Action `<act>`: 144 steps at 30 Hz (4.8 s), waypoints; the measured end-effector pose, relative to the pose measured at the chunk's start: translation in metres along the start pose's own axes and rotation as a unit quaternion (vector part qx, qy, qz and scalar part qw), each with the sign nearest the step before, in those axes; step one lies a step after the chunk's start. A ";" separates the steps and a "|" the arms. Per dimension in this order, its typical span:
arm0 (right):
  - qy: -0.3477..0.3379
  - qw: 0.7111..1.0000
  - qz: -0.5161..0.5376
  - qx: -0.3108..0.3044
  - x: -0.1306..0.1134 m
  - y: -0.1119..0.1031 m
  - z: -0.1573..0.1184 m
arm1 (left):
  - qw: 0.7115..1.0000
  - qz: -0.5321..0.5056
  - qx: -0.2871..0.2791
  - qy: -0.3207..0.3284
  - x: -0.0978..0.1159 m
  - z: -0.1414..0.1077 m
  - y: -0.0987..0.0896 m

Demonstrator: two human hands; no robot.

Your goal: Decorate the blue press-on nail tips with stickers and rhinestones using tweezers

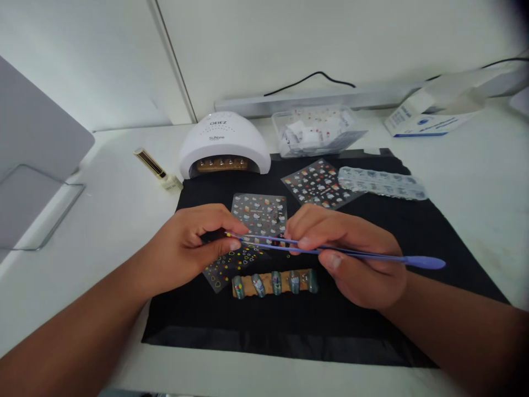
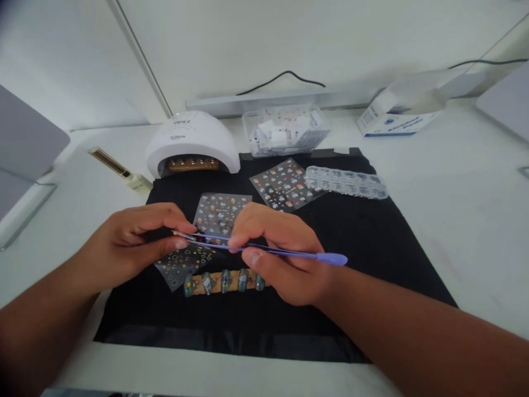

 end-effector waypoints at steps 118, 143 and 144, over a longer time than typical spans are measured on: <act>0.087 0.982 -0.167 0.000 0.012 0.007 0.001 | 1.000 0.015 0.018 -0.004 -0.001 0.002 0.001; 0.030 0.927 -0.372 -0.036 0.010 -0.006 0.018 | 0.992 -0.080 0.099 0.002 -0.015 0.003 -0.003; 0.014 0.918 -0.397 -0.021 0.009 -0.010 0.017 | 0.992 -0.073 0.105 0.003 -0.014 0.003 -0.004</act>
Point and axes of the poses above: each hand's wrist, its own z-axis towards the middle knuckle, its own y-axis out of the palm, x = y × z, the point moved 2 cm from there along z, towards the middle knuckle, and after that the axes turned 5 degrees about z, right-handed, at the moved point
